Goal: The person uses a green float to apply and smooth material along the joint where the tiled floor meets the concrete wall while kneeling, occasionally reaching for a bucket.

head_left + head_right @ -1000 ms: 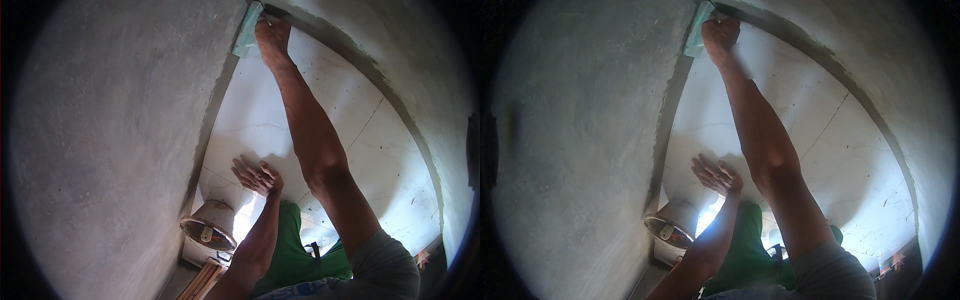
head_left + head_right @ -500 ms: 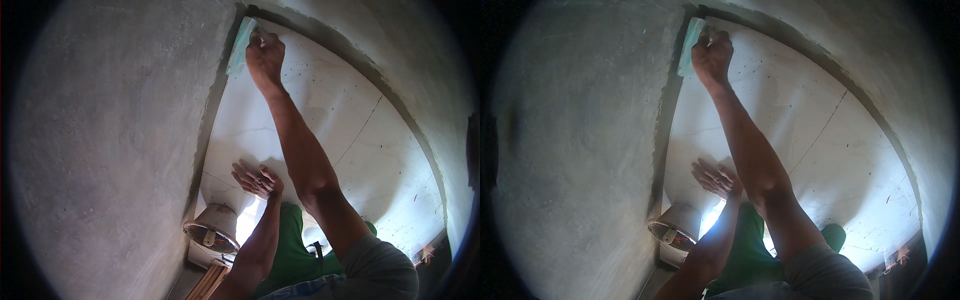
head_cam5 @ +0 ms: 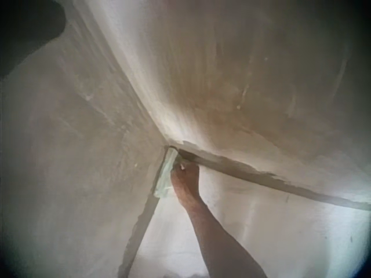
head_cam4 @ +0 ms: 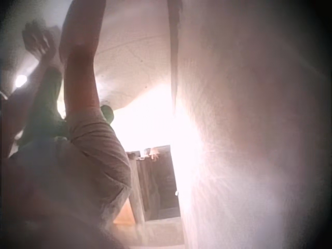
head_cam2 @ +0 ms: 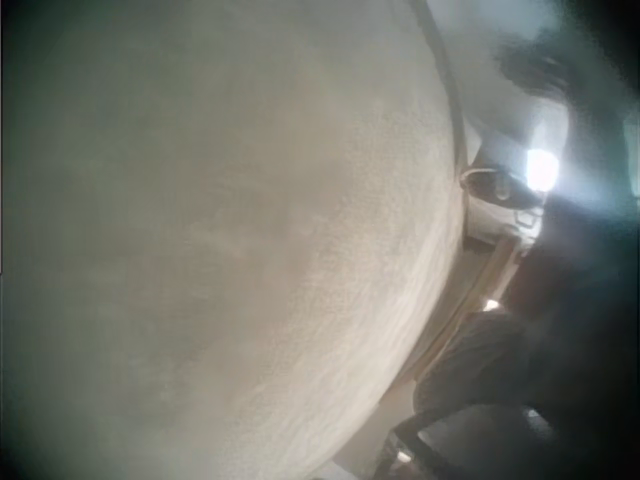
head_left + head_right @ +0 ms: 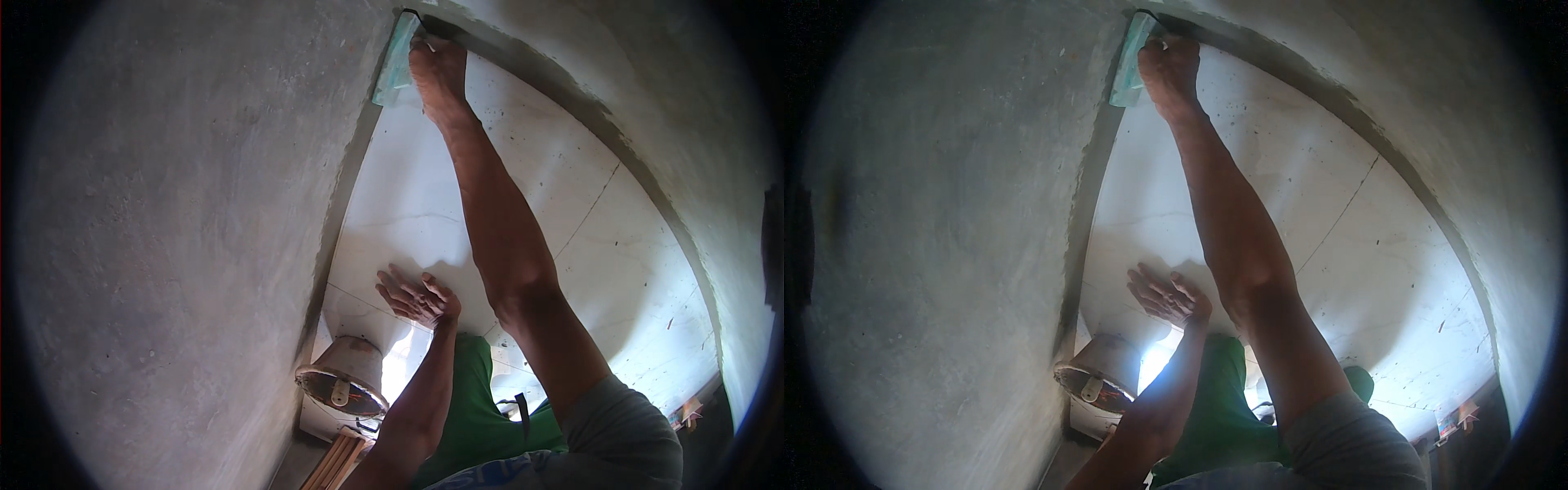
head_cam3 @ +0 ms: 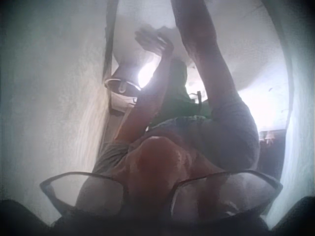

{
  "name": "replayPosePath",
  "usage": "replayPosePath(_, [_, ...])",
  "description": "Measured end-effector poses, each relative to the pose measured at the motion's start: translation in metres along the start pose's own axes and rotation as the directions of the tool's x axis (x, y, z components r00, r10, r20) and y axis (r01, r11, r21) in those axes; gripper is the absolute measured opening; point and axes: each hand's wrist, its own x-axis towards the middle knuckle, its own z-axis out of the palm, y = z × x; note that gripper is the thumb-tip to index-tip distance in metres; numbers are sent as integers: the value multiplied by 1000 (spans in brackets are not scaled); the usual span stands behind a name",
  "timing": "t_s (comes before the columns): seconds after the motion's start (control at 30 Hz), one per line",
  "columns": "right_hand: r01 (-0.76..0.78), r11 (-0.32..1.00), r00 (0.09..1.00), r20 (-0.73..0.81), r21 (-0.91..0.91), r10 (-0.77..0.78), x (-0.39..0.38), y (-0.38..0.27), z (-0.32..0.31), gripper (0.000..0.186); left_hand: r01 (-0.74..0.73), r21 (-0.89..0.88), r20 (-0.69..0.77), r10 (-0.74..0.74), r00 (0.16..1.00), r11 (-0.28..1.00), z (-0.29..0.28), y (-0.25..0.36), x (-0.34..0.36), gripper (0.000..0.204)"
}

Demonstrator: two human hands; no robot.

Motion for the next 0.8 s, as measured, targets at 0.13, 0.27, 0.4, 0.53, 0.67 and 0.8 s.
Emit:
replayPosePath(0.13, [87, 996, 992, -86, -8, -88, 2, -4, 8, 24, 28, 5, 16, -28, 999, 1000, -1, 0, 4, 83])
replayPosePath(0.27, [-107, 988, 992, 79, 113, 98, 1, -8, -10, 18, 20, -3, 16, -20, 1000, 1000, -5, -2, 4, 83])
replayPosePath(0.4, [-153, 985, 986, 78, 83, 147, 6, -5, -9, 13, -7, -14, -10, 7, 1000, 1000, -3, -3, 4, 82])
replayPosePath(0.53, [-161, 982, 982, 118, 102, 149, 10, 0, -15, 11, -8, -13, -24, 8, 1000, 1000, 0, -4, 1, 81])
replayPosePath(0.67, [-101, 989, 979, 190, 111, 79, 10, -7, -18, 10, -18, 3, -23, 18, 1000, 1000, 1, -5, 1, 81])
replayPosePath(0.8, [-104, 993, 985, 145, 47, 97, 4, -33, -19, 13, -9, -4, 13, 9, 1000, 1000, -1, 2, -3, 81])
